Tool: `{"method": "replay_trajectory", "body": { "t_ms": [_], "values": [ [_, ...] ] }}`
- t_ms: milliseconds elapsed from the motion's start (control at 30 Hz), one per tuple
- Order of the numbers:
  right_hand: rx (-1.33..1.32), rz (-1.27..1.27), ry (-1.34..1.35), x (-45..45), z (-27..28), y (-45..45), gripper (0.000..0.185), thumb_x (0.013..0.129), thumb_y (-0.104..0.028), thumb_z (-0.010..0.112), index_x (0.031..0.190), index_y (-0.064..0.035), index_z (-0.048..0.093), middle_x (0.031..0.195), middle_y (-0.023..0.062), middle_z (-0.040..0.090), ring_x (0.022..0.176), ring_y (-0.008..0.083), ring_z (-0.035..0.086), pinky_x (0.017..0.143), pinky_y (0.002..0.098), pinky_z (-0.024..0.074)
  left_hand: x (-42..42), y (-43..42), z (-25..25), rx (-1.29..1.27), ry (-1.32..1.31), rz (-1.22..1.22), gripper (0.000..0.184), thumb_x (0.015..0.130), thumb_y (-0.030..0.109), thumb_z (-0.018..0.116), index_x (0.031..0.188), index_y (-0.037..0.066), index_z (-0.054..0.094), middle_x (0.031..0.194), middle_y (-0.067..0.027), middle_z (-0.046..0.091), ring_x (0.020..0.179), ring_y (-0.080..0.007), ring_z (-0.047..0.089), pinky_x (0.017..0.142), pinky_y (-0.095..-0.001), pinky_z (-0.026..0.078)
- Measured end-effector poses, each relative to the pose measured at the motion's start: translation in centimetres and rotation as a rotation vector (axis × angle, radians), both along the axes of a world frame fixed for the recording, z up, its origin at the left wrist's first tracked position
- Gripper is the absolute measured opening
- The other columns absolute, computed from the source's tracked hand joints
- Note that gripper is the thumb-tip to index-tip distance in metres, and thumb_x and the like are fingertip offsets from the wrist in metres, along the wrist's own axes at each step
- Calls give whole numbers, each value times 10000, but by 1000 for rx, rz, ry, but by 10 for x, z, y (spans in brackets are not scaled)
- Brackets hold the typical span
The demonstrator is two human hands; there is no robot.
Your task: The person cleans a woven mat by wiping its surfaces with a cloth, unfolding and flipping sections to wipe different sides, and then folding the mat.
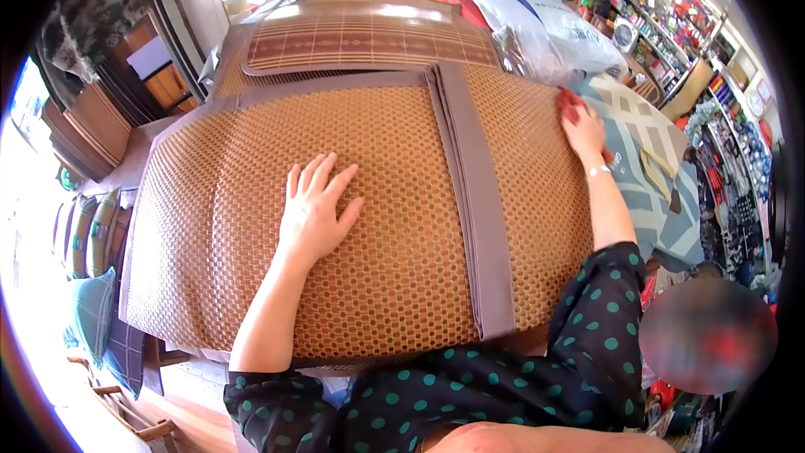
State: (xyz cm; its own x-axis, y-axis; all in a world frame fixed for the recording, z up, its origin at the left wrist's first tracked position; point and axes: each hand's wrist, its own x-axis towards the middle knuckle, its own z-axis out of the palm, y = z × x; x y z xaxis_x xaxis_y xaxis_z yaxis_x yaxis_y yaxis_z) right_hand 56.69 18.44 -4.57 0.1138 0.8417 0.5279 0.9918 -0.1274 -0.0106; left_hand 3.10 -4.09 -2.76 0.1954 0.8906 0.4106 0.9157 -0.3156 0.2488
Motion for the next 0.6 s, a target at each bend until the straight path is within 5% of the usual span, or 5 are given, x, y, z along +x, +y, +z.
{"method": "replay_trajectory", "body": {
  "t_ms": [33, 133, 300, 400, 600],
  "values": [
    [-111, -118, 193, -5, 17, -15, 502, 851, -480, 603, 1278, -217, 610, 1354, 120, 554, 1155, 433, 549, 987, 516, 450, 1, 1, -1, 0, 4, -10, 489, 939, 362, 603, 1361, 116, 563, 1439, -223, 465, 1386, -365, 380, 1180, -555, 217],
    [-82, -143, 111, -13, 12, -2, 500, 853, -481, 594, 1282, -224, 609, 1336, 114, 567, 1166, 423, 549, 976, 539, 448, 2, 1, 2, 3, 25, -13, 486, 939, 356, 603, 1360, 116, 562, 1430, -227, 468, 1377, -371, 385, 1175, -560, 222],
    [83, 557, 99, -175, 30, 14, 302, 818, -352, 665, 1015, -129, 719, 1051, 122, 706, 993, 296, 662, 891, 401, 524, 3, 3, 1, -3, 44, -13, 488, 935, 346, 608, 1362, 116, 559, 1428, -229, 469, 1373, -375, 386, 1173, -560, 221],
    [-37, 841, 94, -269, 30, -11, 283, 793, -350, 696, 1010, -170, 718, 1127, 83, 685, 1061, 335, 605, 899, 469, 515, 3, 3, 1, 4, 53, -5, 498, 907, 306, 629, 1364, 119, 563, 1438, -206, 471, 1380, -361, 386, 1174, -540, 228],
    [-11, 868, 196, -237, 29, -4, 264, 820, -309, 689, 1042, -167, 706, 1147, 84, 668, 1085, 332, 601, 906, 471, 503, 2, 1, 3, -31, 32, -1, 507, 920, 336, 617, 1375, 118, 559, 1461, -195, 459, 1395, -354, 374, 1186, -524, 217]
  ]
}}
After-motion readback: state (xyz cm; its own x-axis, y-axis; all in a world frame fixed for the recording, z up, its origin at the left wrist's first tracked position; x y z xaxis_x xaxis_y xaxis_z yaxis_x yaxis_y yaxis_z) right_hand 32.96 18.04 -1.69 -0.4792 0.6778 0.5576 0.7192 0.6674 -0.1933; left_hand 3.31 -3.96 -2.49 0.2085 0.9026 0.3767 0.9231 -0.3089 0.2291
